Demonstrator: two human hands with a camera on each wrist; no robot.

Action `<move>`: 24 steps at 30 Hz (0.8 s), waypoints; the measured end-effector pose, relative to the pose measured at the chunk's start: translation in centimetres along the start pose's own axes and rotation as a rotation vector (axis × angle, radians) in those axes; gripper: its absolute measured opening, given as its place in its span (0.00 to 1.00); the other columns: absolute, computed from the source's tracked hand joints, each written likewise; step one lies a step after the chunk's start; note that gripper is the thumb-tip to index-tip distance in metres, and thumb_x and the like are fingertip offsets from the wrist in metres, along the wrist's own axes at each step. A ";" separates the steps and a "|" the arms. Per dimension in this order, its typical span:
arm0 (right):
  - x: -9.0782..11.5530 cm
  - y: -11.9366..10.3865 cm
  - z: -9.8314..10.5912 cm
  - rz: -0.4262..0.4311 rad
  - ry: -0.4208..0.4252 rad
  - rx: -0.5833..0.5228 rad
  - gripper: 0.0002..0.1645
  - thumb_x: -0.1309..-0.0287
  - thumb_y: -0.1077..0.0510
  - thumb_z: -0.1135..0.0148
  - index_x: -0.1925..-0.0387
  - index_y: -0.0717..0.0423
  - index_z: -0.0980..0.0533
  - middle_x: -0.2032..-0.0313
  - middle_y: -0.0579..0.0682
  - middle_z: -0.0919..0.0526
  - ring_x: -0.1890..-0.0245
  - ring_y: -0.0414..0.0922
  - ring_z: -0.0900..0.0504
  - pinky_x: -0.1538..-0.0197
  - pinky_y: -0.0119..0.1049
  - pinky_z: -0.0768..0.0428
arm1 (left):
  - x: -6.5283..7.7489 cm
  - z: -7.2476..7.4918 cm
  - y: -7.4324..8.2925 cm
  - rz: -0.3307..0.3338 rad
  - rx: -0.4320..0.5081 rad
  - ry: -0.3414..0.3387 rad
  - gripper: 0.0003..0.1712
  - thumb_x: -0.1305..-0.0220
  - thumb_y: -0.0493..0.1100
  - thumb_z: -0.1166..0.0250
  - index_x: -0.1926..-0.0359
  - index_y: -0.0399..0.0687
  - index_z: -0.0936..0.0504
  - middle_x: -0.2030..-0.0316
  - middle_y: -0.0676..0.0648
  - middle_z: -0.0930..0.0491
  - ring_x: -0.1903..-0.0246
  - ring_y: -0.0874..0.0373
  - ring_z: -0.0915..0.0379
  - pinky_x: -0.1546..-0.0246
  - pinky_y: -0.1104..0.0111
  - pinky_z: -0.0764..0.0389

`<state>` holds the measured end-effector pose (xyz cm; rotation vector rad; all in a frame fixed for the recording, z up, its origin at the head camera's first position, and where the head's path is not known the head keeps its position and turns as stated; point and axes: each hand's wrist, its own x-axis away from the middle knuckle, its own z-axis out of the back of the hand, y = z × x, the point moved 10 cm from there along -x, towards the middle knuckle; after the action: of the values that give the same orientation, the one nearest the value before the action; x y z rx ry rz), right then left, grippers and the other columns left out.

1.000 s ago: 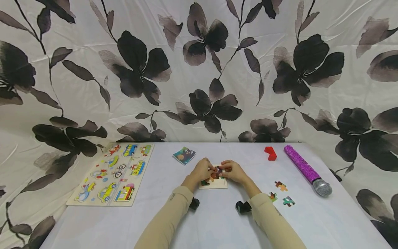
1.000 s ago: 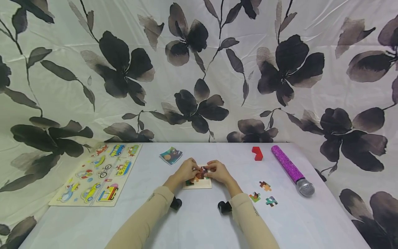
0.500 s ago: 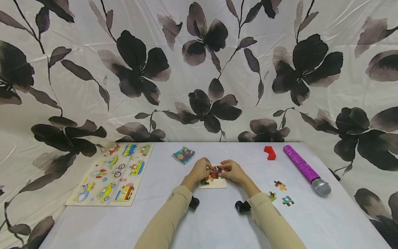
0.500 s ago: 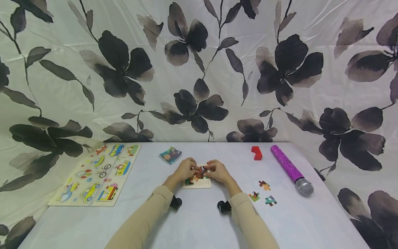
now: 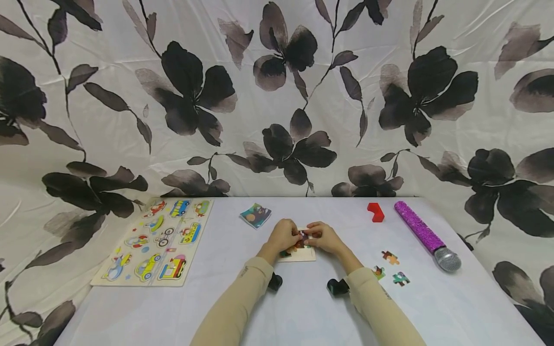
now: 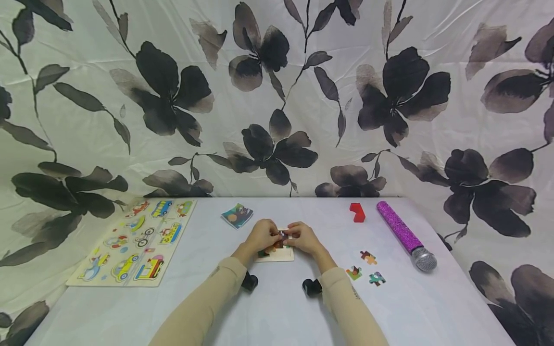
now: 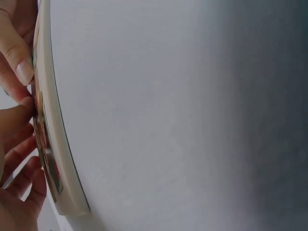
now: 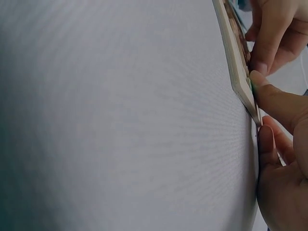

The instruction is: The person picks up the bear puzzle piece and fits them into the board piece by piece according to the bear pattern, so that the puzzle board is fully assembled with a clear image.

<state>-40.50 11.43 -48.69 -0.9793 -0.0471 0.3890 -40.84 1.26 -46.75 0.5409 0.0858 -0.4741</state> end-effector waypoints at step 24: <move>-0.1 0.7 0.1 -0.035 0.017 0.002 0.24 0.54 0.64 0.28 0.54 0.72 0.22 0.48 0.64 0.24 0.53 0.55 0.23 0.50 0.45 0.22 | -0.4 -0.8 -0.4 0.067 -0.018 -0.023 0.07 0.44 0.42 0.32 0.65 0.45 0.12 0.64 0.45 0.22 0.60 0.51 0.30 0.60 0.63 0.24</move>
<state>-40.78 11.85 -49.14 -0.9784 -0.0486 0.3484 -41.35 1.57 -47.57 0.5192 0.0497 -0.4138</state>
